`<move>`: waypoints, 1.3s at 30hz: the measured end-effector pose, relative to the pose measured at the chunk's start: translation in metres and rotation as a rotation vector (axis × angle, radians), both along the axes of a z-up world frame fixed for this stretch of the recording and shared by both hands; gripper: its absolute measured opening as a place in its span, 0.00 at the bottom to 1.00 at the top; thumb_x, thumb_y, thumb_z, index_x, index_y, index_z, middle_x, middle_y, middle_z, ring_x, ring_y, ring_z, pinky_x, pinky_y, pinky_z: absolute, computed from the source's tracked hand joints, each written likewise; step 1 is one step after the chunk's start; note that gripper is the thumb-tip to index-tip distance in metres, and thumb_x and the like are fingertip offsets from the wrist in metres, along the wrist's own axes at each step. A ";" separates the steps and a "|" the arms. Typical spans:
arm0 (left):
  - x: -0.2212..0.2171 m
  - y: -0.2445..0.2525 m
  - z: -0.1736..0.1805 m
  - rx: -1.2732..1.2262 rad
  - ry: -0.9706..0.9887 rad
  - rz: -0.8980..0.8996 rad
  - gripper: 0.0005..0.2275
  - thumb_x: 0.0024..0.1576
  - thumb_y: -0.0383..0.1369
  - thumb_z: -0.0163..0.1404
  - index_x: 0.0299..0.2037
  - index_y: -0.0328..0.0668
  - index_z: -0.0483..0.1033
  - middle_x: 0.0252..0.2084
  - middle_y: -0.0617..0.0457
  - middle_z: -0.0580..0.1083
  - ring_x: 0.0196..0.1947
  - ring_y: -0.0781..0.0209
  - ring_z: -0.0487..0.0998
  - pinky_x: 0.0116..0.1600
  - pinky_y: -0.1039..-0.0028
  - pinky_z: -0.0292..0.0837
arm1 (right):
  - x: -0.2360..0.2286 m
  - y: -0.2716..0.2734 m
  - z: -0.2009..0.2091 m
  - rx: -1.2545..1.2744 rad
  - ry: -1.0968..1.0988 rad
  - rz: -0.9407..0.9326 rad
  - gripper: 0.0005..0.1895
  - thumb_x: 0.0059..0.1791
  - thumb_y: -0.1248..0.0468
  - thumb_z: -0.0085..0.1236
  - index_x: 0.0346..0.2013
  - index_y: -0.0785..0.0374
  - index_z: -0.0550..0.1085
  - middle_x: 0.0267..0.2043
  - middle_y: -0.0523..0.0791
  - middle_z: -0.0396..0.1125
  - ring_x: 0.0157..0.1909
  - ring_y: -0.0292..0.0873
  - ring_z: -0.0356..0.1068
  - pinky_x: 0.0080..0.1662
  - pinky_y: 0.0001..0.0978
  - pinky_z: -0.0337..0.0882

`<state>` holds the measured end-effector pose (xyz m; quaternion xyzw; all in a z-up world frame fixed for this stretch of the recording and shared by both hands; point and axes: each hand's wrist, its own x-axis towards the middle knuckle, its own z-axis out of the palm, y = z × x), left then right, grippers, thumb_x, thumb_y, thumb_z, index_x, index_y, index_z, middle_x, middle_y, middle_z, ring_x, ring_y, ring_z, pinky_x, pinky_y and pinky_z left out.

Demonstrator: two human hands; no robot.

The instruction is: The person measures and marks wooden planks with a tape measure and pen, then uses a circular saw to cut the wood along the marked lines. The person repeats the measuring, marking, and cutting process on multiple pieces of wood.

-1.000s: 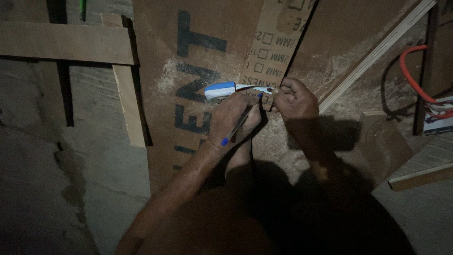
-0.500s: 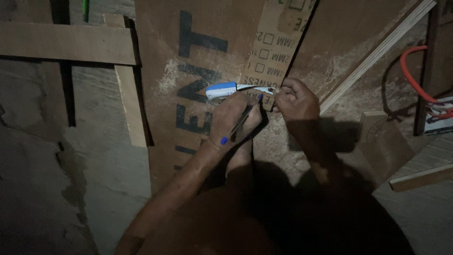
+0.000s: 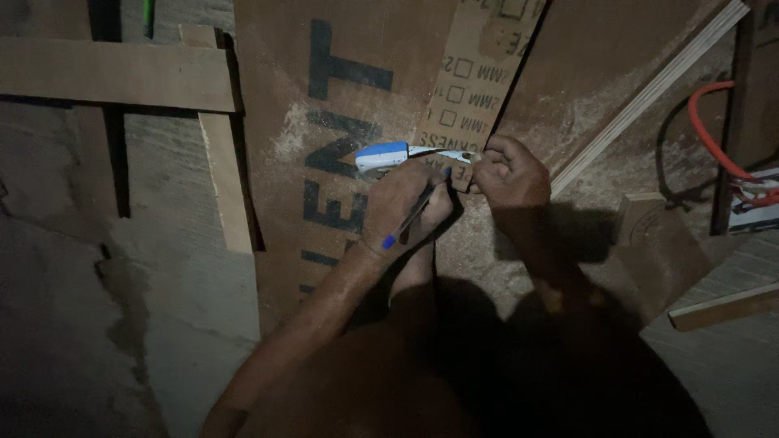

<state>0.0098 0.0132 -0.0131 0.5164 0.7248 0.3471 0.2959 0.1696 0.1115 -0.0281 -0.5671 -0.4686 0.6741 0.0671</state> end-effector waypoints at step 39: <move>-0.055 0.042 0.044 -0.108 0.348 -0.163 0.16 0.50 0.39 0.61 0.46 0.42 0.80 0.43 0.43 0.77 0.46 0.44 0.76 0.47 0.51 0.71 | -0.002 0.004 -0.003 -0.149 -0.260 0.040 0.25 0.51 0.62 0.58 0.63 0.64 0.70 0.46 0.49 0.75 0.42 0.41 0.74 0.42 0.33 0.75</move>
